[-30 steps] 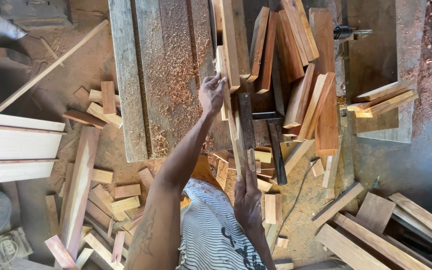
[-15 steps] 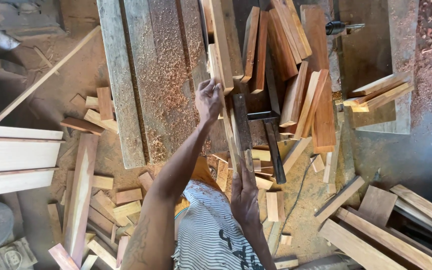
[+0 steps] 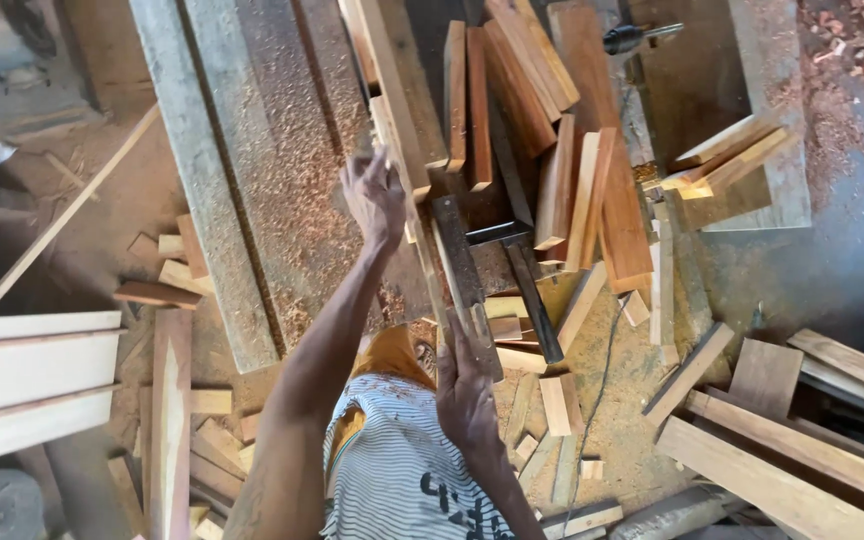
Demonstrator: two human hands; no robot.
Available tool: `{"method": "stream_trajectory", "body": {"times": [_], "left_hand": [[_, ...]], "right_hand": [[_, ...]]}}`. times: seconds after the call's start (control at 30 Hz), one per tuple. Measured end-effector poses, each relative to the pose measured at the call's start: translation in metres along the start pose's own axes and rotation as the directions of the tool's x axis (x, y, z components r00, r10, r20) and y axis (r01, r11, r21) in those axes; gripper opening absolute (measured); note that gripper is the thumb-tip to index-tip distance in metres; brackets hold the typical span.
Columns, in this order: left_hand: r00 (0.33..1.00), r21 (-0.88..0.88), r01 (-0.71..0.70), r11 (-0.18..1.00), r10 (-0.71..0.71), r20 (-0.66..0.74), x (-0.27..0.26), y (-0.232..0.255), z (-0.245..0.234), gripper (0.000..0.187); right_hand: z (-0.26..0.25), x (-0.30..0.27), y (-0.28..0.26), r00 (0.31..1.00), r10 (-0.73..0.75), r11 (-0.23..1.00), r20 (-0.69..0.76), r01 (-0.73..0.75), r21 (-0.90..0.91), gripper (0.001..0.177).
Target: The recorder is using a table saw to cut small pieces of wood in a workshop.
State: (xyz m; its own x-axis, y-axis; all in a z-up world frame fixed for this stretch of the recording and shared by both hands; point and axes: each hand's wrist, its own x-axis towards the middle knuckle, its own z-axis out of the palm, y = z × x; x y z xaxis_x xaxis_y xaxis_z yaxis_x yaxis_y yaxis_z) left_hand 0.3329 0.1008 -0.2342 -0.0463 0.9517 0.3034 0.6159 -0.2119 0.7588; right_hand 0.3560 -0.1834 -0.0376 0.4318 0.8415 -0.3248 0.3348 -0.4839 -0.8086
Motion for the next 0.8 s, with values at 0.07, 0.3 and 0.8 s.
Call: {"method": "stream_trajectory", "body": {"times": [0.07, 0.3, 0.8], "left_hand": [[0.972, -0.021, -0.233, 0.972, 0.234, 0.036, 0.029, 0.046, -0.005, 0.037], [0.189, -0.004, -0.923, 0.384, 0.463, 0.866, 0.074, 0.141, 0.068, 0.020], [0.503, -0.464, -0.238, 0.853, 0.517, 0.692, 0.200, 0.230, -0.040, 0.021]], "right_hand": [[0.000, 0.003, -0.002, 0.999, 0.033, 0.999, -0.011, -0.033, -0.003, 0.054], [0.006, 0.001, 0.004, 0.997, -0.024, 0.998, -0.075, 0.028, 0.049, 0.047], [-0.008, -0.002, -0.030, 0.992, 0.123, 0.992, -0.021, -0.123, -0.033, 0.049]]}}
